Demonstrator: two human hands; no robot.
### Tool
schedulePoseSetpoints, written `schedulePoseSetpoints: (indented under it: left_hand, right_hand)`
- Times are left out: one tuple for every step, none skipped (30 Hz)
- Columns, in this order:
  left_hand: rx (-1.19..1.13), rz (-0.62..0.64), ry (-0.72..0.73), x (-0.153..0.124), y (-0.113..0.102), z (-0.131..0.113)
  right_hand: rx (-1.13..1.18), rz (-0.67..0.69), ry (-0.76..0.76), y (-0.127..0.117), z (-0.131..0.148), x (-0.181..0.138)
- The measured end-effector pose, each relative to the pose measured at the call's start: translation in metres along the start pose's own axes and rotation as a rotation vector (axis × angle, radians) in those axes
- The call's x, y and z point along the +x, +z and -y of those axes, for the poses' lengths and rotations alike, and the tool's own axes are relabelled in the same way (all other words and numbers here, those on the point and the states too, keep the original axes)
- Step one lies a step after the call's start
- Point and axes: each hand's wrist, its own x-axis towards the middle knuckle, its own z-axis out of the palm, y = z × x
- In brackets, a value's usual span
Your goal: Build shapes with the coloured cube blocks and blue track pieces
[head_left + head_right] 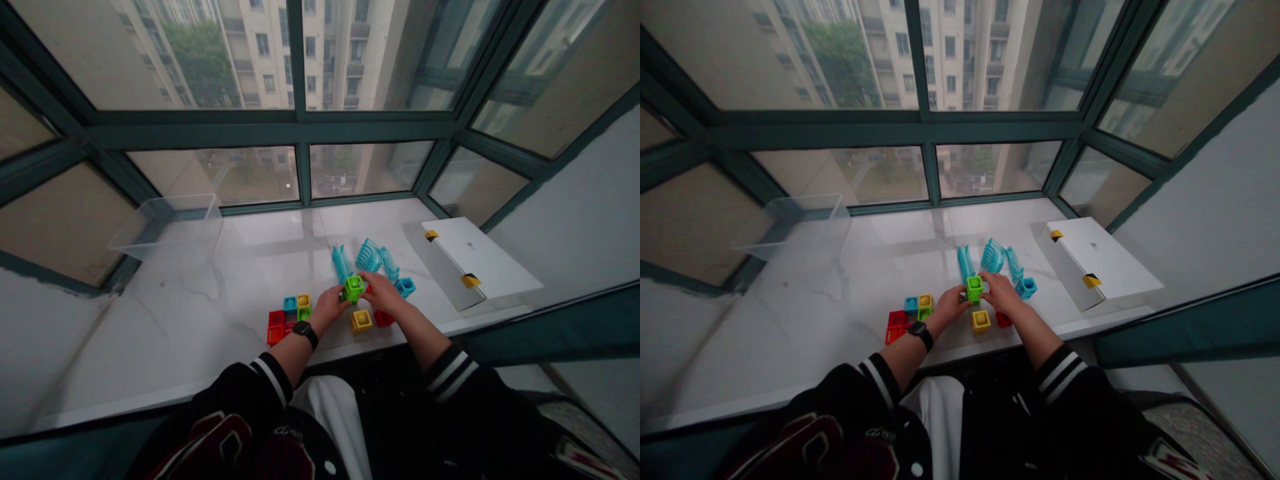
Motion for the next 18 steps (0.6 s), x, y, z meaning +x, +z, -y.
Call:
schedulePoseSetpoints:
  left_hand:
    - [0.005,0.002,0.003,0.0001,0.0002,0.0003]
    - [0.01,0.003,0.006,0.0003,0.0003,0.0006]
    - [0.012,0.003,0.009,0.0004,0.0005,0.001]
    - [0.015,0.003,0.011,0.0005,0.0006,0.0012]
    - [0.017,0.002,0.012,0.0005,0.0006,0.0014]
    - [0.019,0.001,0.011,0.0004,0.0006,0.0016]
    - [0.02,0.0,0.011,0.0003,0.0005,0.0017]
    - [0.02,-0.001,0.011,0.0002,0.0005,0.0019]
    - [0.018,0.0,0.011,0.0,0.0005,0.0021]
    - [0.016,0.0,0.013,-0.0001,0.0007,0.0023]
    - [0.017,0.0,0.016,-0.0001,0.0011,0.0026]
    - [0.023,0.0,0.021,0.0,0.0019,0.003]
    - [0.033,-0.002,0.024,0.0002,0.0029,0.0033]
    - [0.047,-0.005,0.027,0.0004,0.004,0.0037]
    - [0.06,-0.009,0.028,0.0007,0.0051,0.0039]
    - [0.071,-0.013,0.026,0.0007,0.0058,0.0041]
    - [0.077,-0.019,0.02,0.0004,0.006,0.0041]
    - [0.078,-0.027,0.013,-0.0004,0.0053,0.0041]
  right_hand:
    - [-0.005,0.006,-0.005,0.0002,-0.0006,0.0]
    - [-0.01,0.009,-0.009,0.0005,-0.0012,-0.0001]
    - [-0.014,0.009,-0.012,0.0008,-0.0017,-0.0002]
    - [-0.016,0.007,-0.016,0.0012,-0.0021,-0.0003]
    - [-0.02,0.004,-0.021,0.0015,-0.0024,-0.0004]
    - [-0.023,-0.001,-0.026,0.0017,-0.0026,-0.0005]
    - [-0.028,-0.004,-0.033,0.0017,-0.0027,-0.0004]
    - [-0.033,-0.006,-0.039,0.0016,-0.0028,-0.0004]
    - [-0.039,-0.005,-0.043,0.0014,-0.0028,-0.0002]
    - [-0.047,-0.001,-0.044,0.0012,-0.0027,0.0]
    - [-0.054,0.003,-0.043,0.0009,-0.0026,0.0002]
    - [-0.061,0.006,-0.041,0.0007,-0.0024,0.0003]
    - [-0.067,0.005,-0.037,0.0006,-0.0021,0.0004]
    - [-0.072,-0.001,-0.033,0.0005,-0.0018,0.0005]
    - [-0.078,-0.009,-0.03,0.0005,-0.0014,0.0005]
    - [-0.083,-0.015,-0.026,0.0005,-0.001,0.0005]
    - [-0.089,-0.02,-0.021,0.0006,-0.0005,0.0005]
    - [-0.094,-0.02,-0.017,0.0007,-0.0002,0.0005]
